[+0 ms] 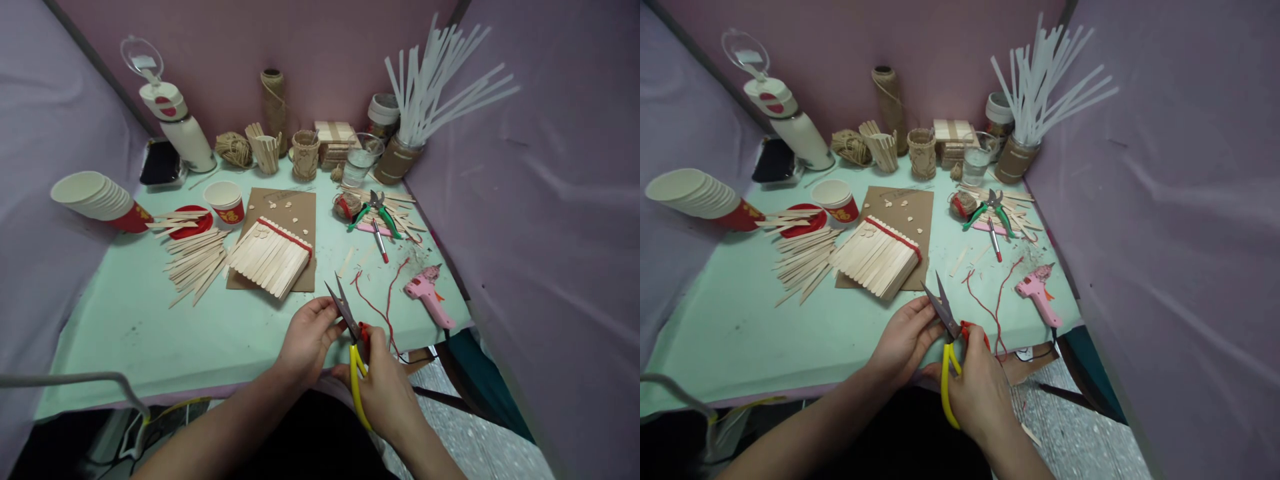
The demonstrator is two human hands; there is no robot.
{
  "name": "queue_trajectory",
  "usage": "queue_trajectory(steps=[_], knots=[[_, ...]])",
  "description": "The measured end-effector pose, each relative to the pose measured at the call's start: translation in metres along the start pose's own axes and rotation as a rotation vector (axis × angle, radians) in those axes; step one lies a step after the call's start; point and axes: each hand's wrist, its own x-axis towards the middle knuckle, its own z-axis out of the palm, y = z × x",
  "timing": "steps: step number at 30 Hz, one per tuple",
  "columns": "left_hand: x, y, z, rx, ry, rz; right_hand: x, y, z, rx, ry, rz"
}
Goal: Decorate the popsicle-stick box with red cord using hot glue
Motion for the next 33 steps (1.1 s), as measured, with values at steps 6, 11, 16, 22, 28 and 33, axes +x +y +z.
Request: queue_trajectory(steps=[6,11,16,22,28,33], knots=[[-0.001,-0.001,-0.001,-0.006,-0.037,-0.030,-0.002,0.005,0.002,0.017,0.014,-0.018],[-0.002,-0.003,-0.001,-0.015,-0.045,-0.044,-0.002,0.007,0.002,0.058,-0.027,0.012],[-0.002,-0.002,0.000,-0.009,-0.025,-0.060,-0.002,0.011,0.000,0.154,-0.063,0.015],[0.000,0.000,-0.003,0.030,0.029,-0.091,0.002,0.018,-0.007,0.190,-0.030,-0.038],[0.003,0.000,-0.004,0.112,0.023,-0.027,0.002,0.014,-0.020,0.029,-0.101,0.021],[0.005,-0.002,-0.008,0.210,-0.017,-0.004,0.002,0.012,-0.023,-0.085,-0.124,0.018]])
